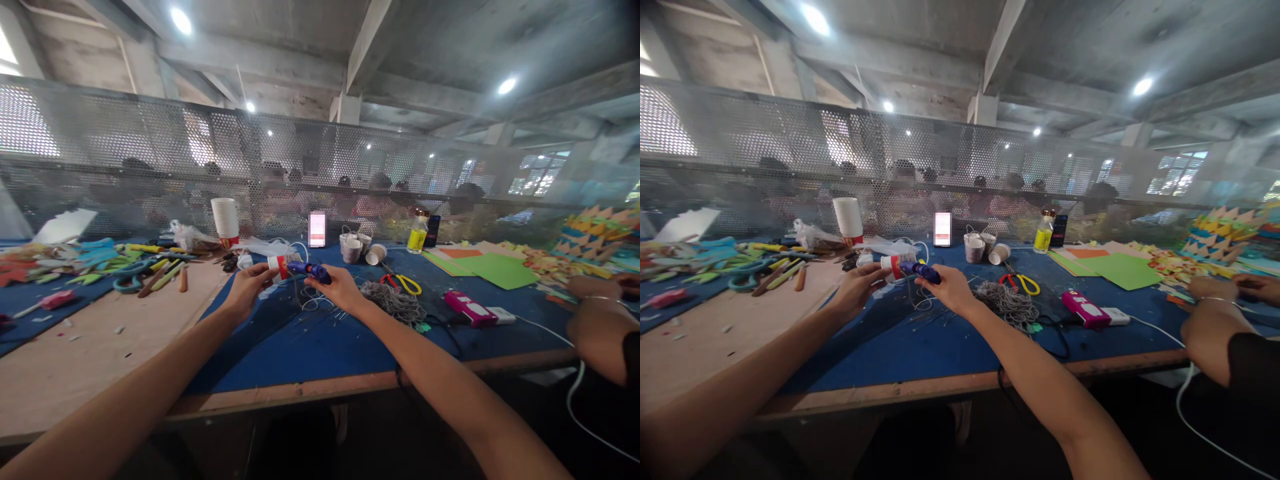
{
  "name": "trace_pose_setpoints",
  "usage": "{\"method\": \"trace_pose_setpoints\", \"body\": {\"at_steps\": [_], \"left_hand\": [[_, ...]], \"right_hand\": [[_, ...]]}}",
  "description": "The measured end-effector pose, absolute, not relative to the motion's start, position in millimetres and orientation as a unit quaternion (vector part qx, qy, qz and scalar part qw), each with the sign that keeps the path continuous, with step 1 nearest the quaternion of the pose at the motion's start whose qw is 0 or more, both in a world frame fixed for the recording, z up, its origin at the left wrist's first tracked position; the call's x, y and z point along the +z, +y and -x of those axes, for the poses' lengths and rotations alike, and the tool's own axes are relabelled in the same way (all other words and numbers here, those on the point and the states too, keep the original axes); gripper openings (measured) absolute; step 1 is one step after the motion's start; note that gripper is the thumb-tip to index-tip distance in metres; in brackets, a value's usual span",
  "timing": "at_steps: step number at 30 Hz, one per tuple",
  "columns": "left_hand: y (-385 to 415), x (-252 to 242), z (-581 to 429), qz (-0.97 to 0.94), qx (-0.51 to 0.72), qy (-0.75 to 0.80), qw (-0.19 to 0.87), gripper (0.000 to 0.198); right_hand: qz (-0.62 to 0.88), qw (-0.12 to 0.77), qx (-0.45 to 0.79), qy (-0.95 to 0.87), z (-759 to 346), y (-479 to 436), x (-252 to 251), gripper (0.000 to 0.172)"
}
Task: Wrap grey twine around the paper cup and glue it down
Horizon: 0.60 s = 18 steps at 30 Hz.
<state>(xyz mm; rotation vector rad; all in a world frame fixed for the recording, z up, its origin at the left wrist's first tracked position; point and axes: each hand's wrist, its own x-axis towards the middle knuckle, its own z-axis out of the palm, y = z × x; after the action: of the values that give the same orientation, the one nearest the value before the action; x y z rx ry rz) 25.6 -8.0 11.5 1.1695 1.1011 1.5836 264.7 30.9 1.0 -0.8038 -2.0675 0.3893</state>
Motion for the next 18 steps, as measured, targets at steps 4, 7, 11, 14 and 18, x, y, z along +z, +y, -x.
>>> {"method": "trace_pose_setpoints", "body": {"at_steps": [4,7,11,14,18], "left_hand": [[-8.0,11.9,-25.7,-0.470,0.634,0.443,0.425,0.036],[-7.4,11.3,-25.2,-0.469,0.635,0.441,0.426,0.036],[-7.4,10.7,-24.4,-0.469,0.634,0.439,0.430,0.037],[-8.0,11.2,-24.4,-0.467,0.636,0.439,0.430,0.040],[-8.6,12.4,-25.3,-0.468,0.637,0.441,0.425,0.044]], "right_hand": [[0.323,0.428,0.155,-0.830,-265.2,30.3,1.2,0.043],[0.320,0.431,0.152,-0.830,-265.3,29.6,1.5,0.043],[0.323,0.431,0.151,-0.829,-265.2,29.2,2.2,0.042],[0.327,0.429,0.149,-0.829,-265.1,28.8,3.0,0.042],[0.335,0.425,0.144,-0.829,-264.8,27.9,3.7,0.045]]}}
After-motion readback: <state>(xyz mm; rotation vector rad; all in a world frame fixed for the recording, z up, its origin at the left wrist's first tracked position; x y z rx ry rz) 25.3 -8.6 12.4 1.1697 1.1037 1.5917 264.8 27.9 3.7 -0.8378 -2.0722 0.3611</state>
